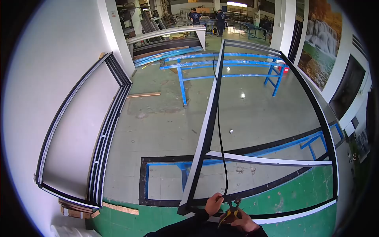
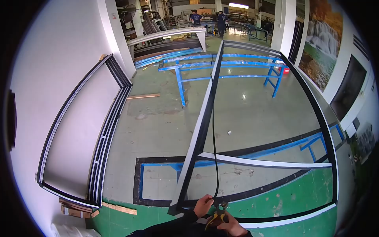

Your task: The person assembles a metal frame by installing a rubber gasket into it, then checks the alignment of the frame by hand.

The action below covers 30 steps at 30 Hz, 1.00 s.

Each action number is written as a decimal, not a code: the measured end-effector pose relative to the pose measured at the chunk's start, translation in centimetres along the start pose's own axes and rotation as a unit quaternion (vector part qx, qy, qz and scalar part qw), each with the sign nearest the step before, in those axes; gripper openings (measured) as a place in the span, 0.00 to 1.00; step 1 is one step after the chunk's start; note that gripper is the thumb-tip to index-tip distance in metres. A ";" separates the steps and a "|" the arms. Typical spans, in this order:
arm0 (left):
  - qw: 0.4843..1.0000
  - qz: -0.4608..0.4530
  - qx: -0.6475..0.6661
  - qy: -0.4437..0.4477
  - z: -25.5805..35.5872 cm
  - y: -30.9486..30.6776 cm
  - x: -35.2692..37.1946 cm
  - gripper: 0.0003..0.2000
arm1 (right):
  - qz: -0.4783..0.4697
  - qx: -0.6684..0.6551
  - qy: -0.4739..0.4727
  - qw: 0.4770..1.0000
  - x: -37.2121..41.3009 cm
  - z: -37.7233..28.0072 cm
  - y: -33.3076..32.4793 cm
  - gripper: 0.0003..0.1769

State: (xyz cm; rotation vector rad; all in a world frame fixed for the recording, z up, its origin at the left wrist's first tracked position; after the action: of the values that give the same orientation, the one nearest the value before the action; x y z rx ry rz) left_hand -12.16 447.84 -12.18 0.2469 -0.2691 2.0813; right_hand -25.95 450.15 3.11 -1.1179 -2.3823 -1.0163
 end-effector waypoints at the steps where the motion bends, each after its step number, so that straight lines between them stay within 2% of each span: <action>1: 1.000 0.001 0.006 0.000 0.1 0.5 0.0 0.10 | -0.011 0.005 0.009 1.000 0.4 -0.2 -0.3 0.38; 2: 1.000 0.002 0.012 0.002 0.2 0.8 -0.1 0.09 | -0.012 0.007 0.015 1.000 -0.1 0.8 -2.0 0.39; 5: 0.999 0.013 0.040 0.009 -0.5 1.5 -0.3 0.08 | -0.022 -0.094 0.011 0.995 0.9 -0.6 -2.6 0.38; 6: 0.999 0.015 0.042 0.010 -0.7 1.9 -0.2 0.08 | 0.041 -0.003 -0.003 0.999 0.5 0.4 -5.1 0.37; 9: 0.999 0.037 0.038 0.012 -0.1 1.2 -0.3 0.08 | -0.038 -0.130 0.034 0.990 0.3 0.5 -4.4 0.38; 10: 0.998 0.043 0.035 0.008 0.1 1.2 -0.2 0.07 | -0.038 -0.078 0.056 0.995 1.1 0.7 -4.1 0.38; 12: 0.999 0.045 0.022 -0.004 -0.3 1.1 0.1 0.07 | -0.064 -0.145 0.094 0.983 2.2 -0.2 -2.6 0.38; 14: 0.997 0.070 -0.012 0.022 0.1 0.7 -0.7 0.08 | -0.114 -0.216 0.128 0.961 3.0 0.3 -2.3 0.41; 15: 0.996 0.082 -0.030 0.023 1.0 0.5 0.0 0.08 | -0.124 -0.209 0.086 0.966 3.4 0.0 -2.1 0.41; 17: 0.998 0.065 0.008 -0.017 2.5 0.7 0.6 0.09 | -0.117 -0.178 0.067 0.975 3.6 -0.6 -2.8 0.41; 18: 0.998 0.054 -0.008 -0.001 3.2 0.8 0.8 0.09 | -0.084 -0.147 0.058 0.984 2.9 -0.7 -4.3 0.39; 19: 0.999 0.045 0.011 -0.026 3.4 1.0 0.9 0.08 | -0.054 -0.113 0.056 0.991 2.2 -0.6 -5.7 0.37; 20: 0.997 0.036 0.055 -0.030 3.7 1.2 1.1 0.07 | 0.001 0.018 0.014 1.000 1.1 -1.3 -7.5 0.33; 21: 0.995 0.026 0.091 -0.041 3.6 1.3 1.2 0.08 | 0.045 0.155 -0.035 0.986 -0.2 -2.5 -8.9 0.30; 22: 0.992 0.027 0.103 -0.062 3.2 1.2 1.9 0.08 | 0.108 0.325 -0.105 0.933 -1.3 -3.5 -10.3 0.28; 23: 0.991 0.021 0.116 -0.068 3.8 1.4 2.0 0.08 | 0.167 0.483 -0.189 0.838 -1.9 -5.2 -10.8 0.25; 24: 0.991 0.016 0.115 -0.073 3.8 1.4 2.3 0.08 | 0.178 0.531 -0.192 0.806 -2.2 -4.9 -11.0 0.23; 27: 0.991 0.009 0.112 -0.074 4.2 1.3 2.7 0.08 | 0.147 0.581 -0.195 0.776 -2.9 -3.1 -10.3 0.25; 30: 0.994 0.007 0.089 -0.062 5.2 0.8 2.9 0.09 | 0.154 0.565 -0.170 0.792 -3.4 -2.5 -9.8 0.22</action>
State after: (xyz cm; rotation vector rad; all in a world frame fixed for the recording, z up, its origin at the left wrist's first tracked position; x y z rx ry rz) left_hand -13.92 448.32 -6.41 0.4839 -0.1602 2.1092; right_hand -31.25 442.18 -1.57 -1.1071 -2.2441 0.7595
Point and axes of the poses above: each hand's wrist, its own x-axis away from the middle knuckle, its own y-axis out of the palm, z = x × y, the point moved 10 cm from there along -x, towards the middle knuckle, and after that the axes turned 12 degrees about z, right-handed, at the moved point
